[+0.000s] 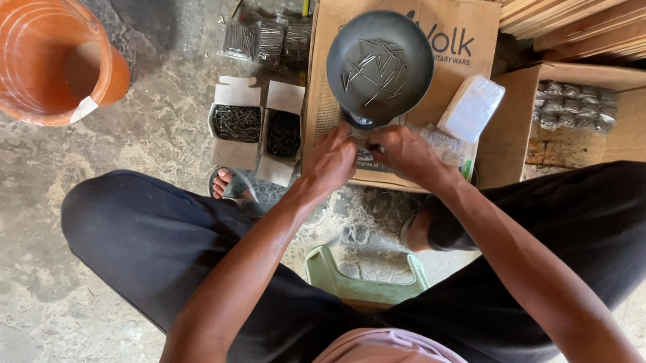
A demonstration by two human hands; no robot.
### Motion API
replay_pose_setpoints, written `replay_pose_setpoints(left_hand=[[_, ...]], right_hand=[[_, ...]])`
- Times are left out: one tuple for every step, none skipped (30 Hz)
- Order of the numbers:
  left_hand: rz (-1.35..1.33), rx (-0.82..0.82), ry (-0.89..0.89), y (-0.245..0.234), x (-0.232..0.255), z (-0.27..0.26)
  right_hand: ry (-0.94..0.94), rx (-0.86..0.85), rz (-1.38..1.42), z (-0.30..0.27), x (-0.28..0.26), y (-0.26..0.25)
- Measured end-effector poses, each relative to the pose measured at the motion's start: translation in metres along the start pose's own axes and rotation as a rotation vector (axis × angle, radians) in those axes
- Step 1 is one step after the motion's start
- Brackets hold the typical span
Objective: The person sits on a low stool and repeatedly picks up nails from a black bowl, places them into a small plastic bag, and then returns the bag to a cardboard box. The task involves sorting or packaging small metal fasteners.
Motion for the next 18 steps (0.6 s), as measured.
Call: replay_pose_setpoints(left_hand=[[-0.001,0.0,0.0,0.002,-0.001,0.0],[0.001,0.002,-0.003,0.005,-0.001,0.0],[0.003,0.003,-0.006,0.007,-0.002,0.0],[0.003,0.003,-0.005,0.001,0.001,-0.001],[0.004,0.006,-0.005,-0.005,0.004,-0.002],[0.005,0.01,-0.004,-0.01,0.006,-0.002],[0.007,0.011,-0.004,-0.011,0.006,-0.002],[0.007,0.015,-0.002,-0.012,0.006,-0.002],[0.007,0.019,0.0,-0.012,0.006,-0.002],[0.008,0.019,0.002,-0.015,0.008,-0.002],[0.013,0.002,0.005,-0.019,0.01,-0.002],[0.017,-0.017,0.005,-0.022,0.012,-0.002],[0.018,-0.016,0.006,-0.024,0.013,-0.001],[0.02,-0.043,0.0,-0.025,0.013,0.0],[0.022,-0.07,-0.006,-0.026,0.014,0.001],[0.022,-0.071,-0.007,-0.018,0.01,0.002],[0.049,-0.062,0.011,-0.009,0.006,0.003],[0.075,-0.056,0.028,0.0,0.002,0.003]], right_hand=[[0.001,0.0,-0.001,0.0,-0.005,-0.002],[-0.022,-0.002,0.053,0.0,-0.01,-0.003],[-0.046,-0.004,0.108,0.001,-0.014,-0.005],[-0.046,-0.004,0.108,0.0,-0.012,-0.001],[-0.068,0.017,0.042,0.0,-0.01,0.003],[-0.089,0.039,-0.024,-0.001,-0.008,0.006],[-0.09,0.041,-0.024,0.001,-0.006,0.01],[-0.1,0.041,-0.065,0.001,-0.004,0.014],[-0.111,0.04,-0.107,0.001,-0.002,0.018],[-0.109,0.043,-0.107,0.001,0.006,0.025],[-0.118,0.034,-0.146,0.001,0.013,0.032],[-0.127,0.024,-0.183,0.001,0.021,0.039],[-0.127,0.025,-0.183,-0.001,0.016,0.034],[-0.13,0.01,-0.172,-0.002,0.012,0.029],[-0.132,-0.004,-0.161,-0.004,0.007,0.024],[-0.132,-0.005,-0.16,-0.005,0.005,0.021],[-0.136,-0.038,-0.166,-0.007,0.003,0.017],[-0.139,-0.072,-0.17,-0.009,0.001,0.015]])
Point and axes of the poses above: each hand's wrist, its own z-axis towards the middle knuckle, its own y-axis out of the palm, x = y × z, the point moved 1 cm from there along z, towards the middle knuckle
